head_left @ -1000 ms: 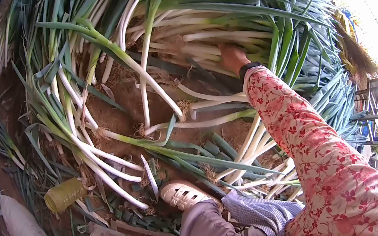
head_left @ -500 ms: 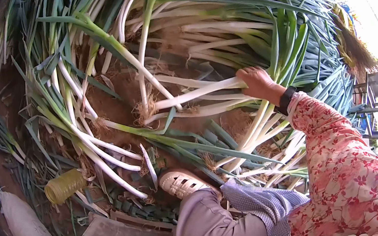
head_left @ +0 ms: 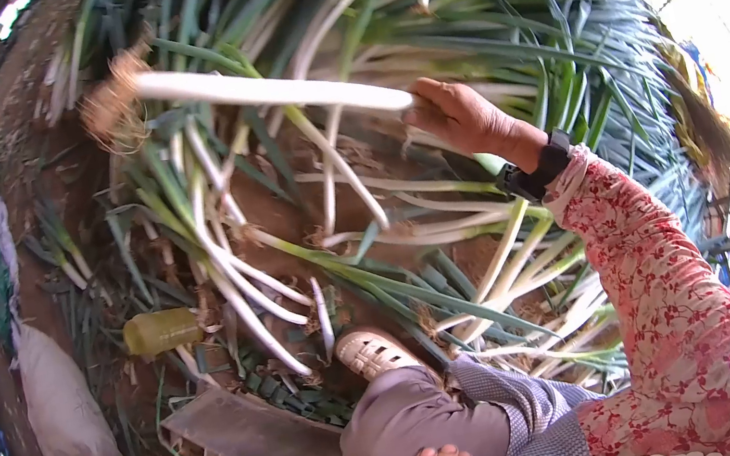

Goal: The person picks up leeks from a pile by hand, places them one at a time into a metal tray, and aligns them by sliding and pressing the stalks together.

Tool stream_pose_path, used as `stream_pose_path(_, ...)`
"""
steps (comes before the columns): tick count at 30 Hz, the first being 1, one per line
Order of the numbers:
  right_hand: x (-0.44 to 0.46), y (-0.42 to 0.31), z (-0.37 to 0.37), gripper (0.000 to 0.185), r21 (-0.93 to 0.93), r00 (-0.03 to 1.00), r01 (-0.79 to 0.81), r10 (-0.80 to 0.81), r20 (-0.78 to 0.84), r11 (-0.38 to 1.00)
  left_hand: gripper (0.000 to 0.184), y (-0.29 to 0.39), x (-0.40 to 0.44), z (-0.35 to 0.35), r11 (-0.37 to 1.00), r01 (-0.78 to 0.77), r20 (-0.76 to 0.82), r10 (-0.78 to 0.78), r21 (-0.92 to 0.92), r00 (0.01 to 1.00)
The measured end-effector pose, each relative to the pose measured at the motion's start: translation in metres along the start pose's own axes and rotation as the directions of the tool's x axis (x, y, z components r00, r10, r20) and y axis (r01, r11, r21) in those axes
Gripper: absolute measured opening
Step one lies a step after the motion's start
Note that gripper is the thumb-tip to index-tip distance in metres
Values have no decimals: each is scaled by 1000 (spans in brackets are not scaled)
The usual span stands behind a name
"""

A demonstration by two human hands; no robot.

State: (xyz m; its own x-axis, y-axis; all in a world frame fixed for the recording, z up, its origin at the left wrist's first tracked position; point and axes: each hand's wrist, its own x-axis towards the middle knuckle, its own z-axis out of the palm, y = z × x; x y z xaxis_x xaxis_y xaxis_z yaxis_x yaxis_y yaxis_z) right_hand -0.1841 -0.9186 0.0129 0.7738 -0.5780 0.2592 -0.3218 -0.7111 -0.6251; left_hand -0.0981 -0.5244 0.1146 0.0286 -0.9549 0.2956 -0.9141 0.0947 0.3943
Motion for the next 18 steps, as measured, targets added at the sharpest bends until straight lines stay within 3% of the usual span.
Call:
stream_pose_path(2,35,-55,-9,32,67,998,45,-42,-37,997,18,3,-2,-4,1000,19,-17,-20,-7,1000)
stream_pose_path(6,88,-157,-22,36,455,976,206,-151,-156,866,18,6,-14,-4,995,44,-120,-56,-93,991)
stream_pose_path(9,114,-231,-52,34,516,934,338,-215,-285,787,24,4,-11,-19,981,-32,-220,-11,-192,975)
stream_pose_path(11,115,-286,-78,28,614,929,345,-166,-330,710,39,-1,-25,-27,974,108,-100,-130,-200,986)
stream_pose_path(12,111,-311,-89,24,654,891,438,-201,-408,617,53,-5,-32,-31,962,183,-39,-194,-202,980)
stream_pose_path(14,111,-344,-103,23,778,856,516,-250,-453,357,60,-12,-38,-43,932,285,-226,-334,-225,915)
stream_pose_path(16,96,-376,-107,22,856,865,487,-231,-446,174,65,-15,-37,-67,900,372,-414,-435,-228,799)
stream_pose_path(18,81,-398,-103,22,906,884,422,-214,-417,-23,72,-12,-37,-102,895,445,-535,-380,-8,755)
